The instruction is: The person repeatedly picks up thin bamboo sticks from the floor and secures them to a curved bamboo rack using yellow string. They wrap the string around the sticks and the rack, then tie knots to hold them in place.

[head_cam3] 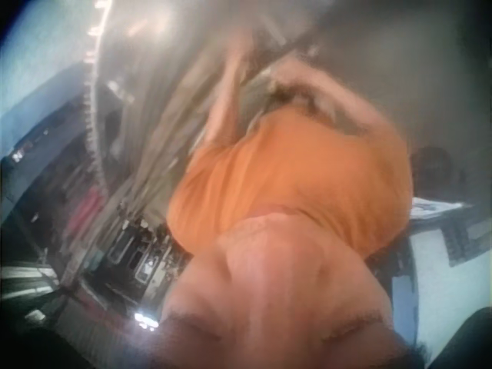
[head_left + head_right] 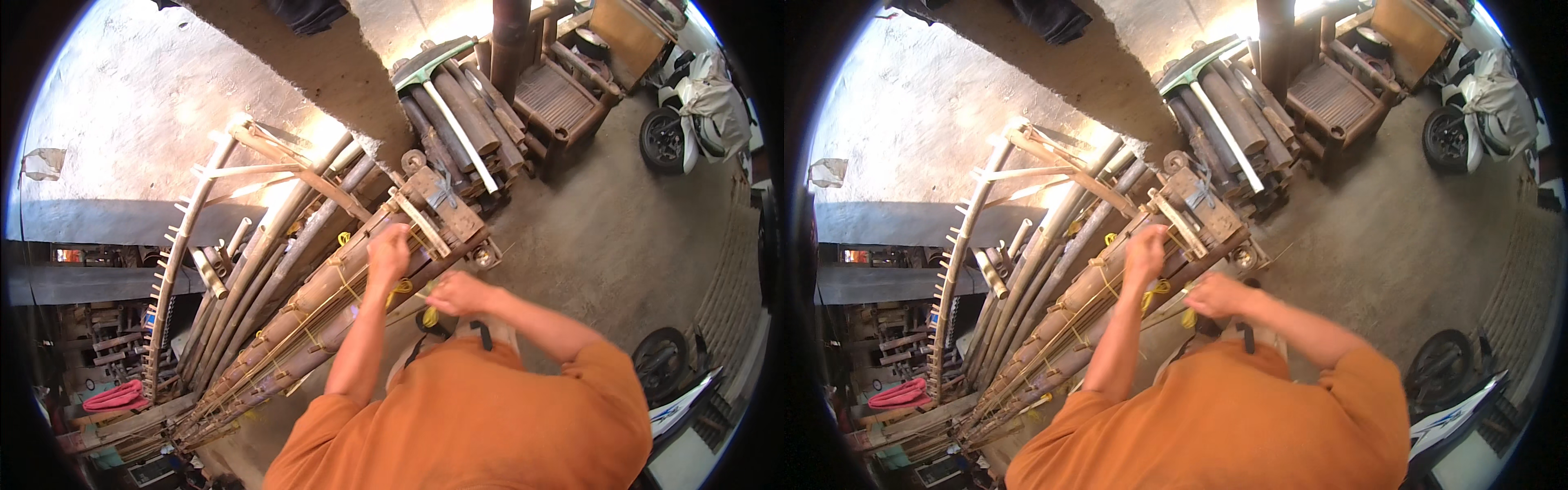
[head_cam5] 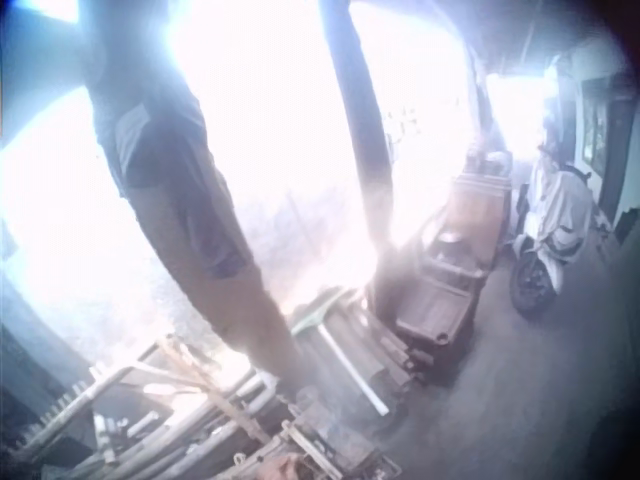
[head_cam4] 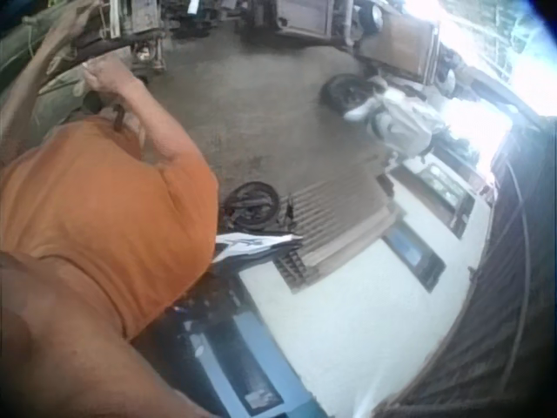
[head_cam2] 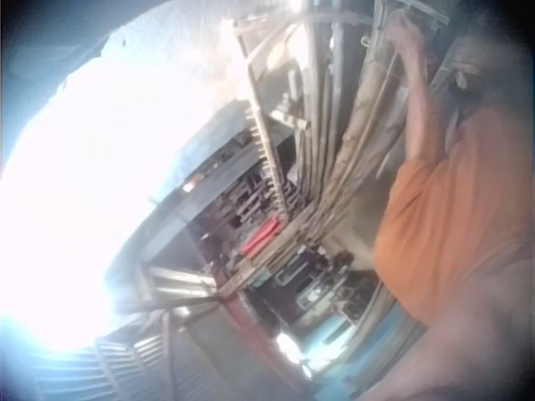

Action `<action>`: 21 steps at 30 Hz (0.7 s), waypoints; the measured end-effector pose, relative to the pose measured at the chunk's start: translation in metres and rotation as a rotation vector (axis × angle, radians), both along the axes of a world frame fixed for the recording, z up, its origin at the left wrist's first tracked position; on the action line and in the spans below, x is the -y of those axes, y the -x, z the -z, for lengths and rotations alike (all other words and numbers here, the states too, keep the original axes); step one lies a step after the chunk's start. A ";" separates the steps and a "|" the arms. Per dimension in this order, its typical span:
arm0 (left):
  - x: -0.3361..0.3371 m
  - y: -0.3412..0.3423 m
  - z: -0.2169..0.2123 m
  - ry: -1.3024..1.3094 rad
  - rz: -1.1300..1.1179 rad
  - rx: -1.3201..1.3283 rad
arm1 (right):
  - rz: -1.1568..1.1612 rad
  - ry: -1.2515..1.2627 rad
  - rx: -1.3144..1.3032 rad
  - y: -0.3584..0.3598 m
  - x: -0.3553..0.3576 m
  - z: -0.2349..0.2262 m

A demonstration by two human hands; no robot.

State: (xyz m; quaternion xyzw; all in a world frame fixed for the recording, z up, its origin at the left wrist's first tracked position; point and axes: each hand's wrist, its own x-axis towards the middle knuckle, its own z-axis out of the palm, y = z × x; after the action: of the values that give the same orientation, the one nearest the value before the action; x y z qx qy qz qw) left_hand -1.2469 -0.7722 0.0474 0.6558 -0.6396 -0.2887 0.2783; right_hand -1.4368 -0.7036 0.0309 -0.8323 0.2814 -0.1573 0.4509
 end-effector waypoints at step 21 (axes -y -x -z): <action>-0.136 -0.329 -0.047 -0.283 -0.085 0.498 | 0.375 -1.937 0.914 -0.231 -0.205 0.091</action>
State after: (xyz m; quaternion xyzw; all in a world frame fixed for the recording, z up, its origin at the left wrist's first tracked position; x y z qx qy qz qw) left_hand -0.9176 -0.6362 0.0942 0.7650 -0.6136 -0.1932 0.0304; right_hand -1.2056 -0.4982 -0.0603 0.0699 0.2140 -0.2299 0.9468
